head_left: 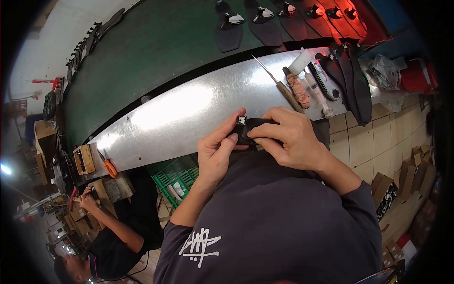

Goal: Manually assemble shoe components, including stitching and applying adhesive to soles and straps.

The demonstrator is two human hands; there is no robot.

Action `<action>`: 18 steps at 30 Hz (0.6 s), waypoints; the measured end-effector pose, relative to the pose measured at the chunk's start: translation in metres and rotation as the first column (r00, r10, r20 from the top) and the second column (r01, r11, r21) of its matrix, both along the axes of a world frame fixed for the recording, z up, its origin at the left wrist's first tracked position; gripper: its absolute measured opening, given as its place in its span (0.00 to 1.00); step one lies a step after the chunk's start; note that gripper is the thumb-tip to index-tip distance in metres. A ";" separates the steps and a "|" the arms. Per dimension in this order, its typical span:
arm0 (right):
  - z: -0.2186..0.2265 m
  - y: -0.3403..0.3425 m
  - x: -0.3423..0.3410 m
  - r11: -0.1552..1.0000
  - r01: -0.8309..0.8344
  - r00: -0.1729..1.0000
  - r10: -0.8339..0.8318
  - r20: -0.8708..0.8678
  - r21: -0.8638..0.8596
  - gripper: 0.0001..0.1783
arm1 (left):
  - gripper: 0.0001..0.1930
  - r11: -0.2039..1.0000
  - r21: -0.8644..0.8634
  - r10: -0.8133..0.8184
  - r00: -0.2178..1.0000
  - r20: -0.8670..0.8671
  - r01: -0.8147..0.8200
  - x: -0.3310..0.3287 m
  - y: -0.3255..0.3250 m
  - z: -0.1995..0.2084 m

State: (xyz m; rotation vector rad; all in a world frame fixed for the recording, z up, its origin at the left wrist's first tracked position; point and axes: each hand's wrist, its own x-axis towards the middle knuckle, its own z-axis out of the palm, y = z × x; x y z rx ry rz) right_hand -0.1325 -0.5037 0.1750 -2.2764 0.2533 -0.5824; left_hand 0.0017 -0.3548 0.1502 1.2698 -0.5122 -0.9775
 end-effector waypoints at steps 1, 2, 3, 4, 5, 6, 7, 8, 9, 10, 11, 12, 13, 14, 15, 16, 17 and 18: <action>0.000 -0.001 0.000 1.000 0.001 1.000 -0.001 0.000 0.000 0.10 | 0.23 1.000 0.000 -0.001 1.000 0.000 0.001 0.000 0.000 0.001; 0.001 -0.001 -0.001 0.999 -0.013 1.000 0.014 0.020 -0.029 0.10 | 0.23 1.000 0.002 -0.005 1.000 -0.015 0.005 0.000 0.000 0.002; 0.001 -0.001 -0.001 0.998 -0.026 0.999 0.029 0.040 -0.059 0.10 | 0.24 1.000 0.004 -0.009 1.000 -0.030 0.009 0.000 0.000 0.003; 0.000 -0.001 -0.001 0.998 -0.027 0.999 0.030 0.037 -0.058 0.10 | 0.24 1.000 0.005 -0.008 0.999 -0.033 0.008 0.000 0.000 0.003; -0.001 -0.001 0.000 0.996 -0.043 0.999 0.045 0.020 -0.074 0.08 | 0.23 1.000 -0.002 -0.005 0.999 -0.038 0.005 0.000 0.000 0.003; -0.002 -0.002 0.000 0.994 -0.059 0.998 0.059 0.003 -0.088 0.07 | 0.23 1.000 -0.009 -0.003 0.999 -0.042 0.002 0.000 0.000 0.003; -0.002 -0.003 0.000 0.994 -0.060 0.998 0.060 0.000 -0.087 0.07 | 0.23 1.000 -0.007 -0.002 0.999 -0.045 0.001 0.001 0.000 0.003; -0.001 -0.005 0.001 0.992 -0.099 0.995 0.098 -0.015 -0.074 0.10 | 0.22 1.000 0.010 -0.029 0.999 -0.040 0.029 0.003 0.001 0.003; 0.000 -0.007 0.001 0.989 -0.136 0.990 0.135 -0.029 -0.061 0.13 | 0.21 0.998 0.028 -0.056 0.998 -0.035 0.057 0.004 0.002 0.002; 0.000 -0.008 0.002 0.988 -0.140 0.990 0.138 -0.030 -0.060 0.13 | 0.21 0.998 0.029 -0.053 0.998 -0.036 0.054 0.005 0.002 0.002; -0.001 -0.010 0.002 0.985 -0.169 0.985 0.168 -0.044 -0.022 0.13 | 0.21 0.997 0.058 -0.041 0.998 -0.053 0.044 0.006 0.002 0.001; -0.001 -0.010 0.002 0.980 -0.198 0.978 0.198 -0.057 0.017 0.14 | 0.21 0.996 0.088 -0.028 0.997 -0.070 0.034 0.007 0.001 0.001; -0.002 -0.010 0.001 0.980 -0.200 0.978 0.201 -0.057 0.018 0.14 | 0.21 0.996 0.089 -0.026 0.997 -0.071 0.032 0.007 0.000 0.001; -0.003 -0.010 0.000 0.980 -0.188 0.978 0.193 -0.082 0.066 0.14 | 0.21 0.994 0.110 -0.022 0.997 -0.078 0.030 0.008 -0.002 0.003; -0.004 -0.009 0.000 0.978 -0.174 0.977 0.186 -0.107 0.113 0.13 | 0.21 0.991 0.130 -0.018 0.996 -0.085 0.029 0.008 -0.003 0.004; -0.006 -0.007 -0.001 0.978 -0.174 0.977 0.186 -0.108 0.115 0.13 | 0.21 0.991 0.132 -0.018 0.996 -0.086 0.029 0.008 -0.003 0.003; -0.008 -0.005 -0.001 0.982 -0.149 0.982 0.161 -0.100 0.111 0.13 | 0.21 0.991 0.131 -0.009 0.996 -0.090 0.021 0.008 -0.004 0.003; -0.009 -0.004 -0.001 0.986 -0.125 0.987 0.135 -0.093 0.107 0.13 | 0.21 0.991 0.130 0.000 0.996 -0.093 0.013 0.008 -0.004 0.003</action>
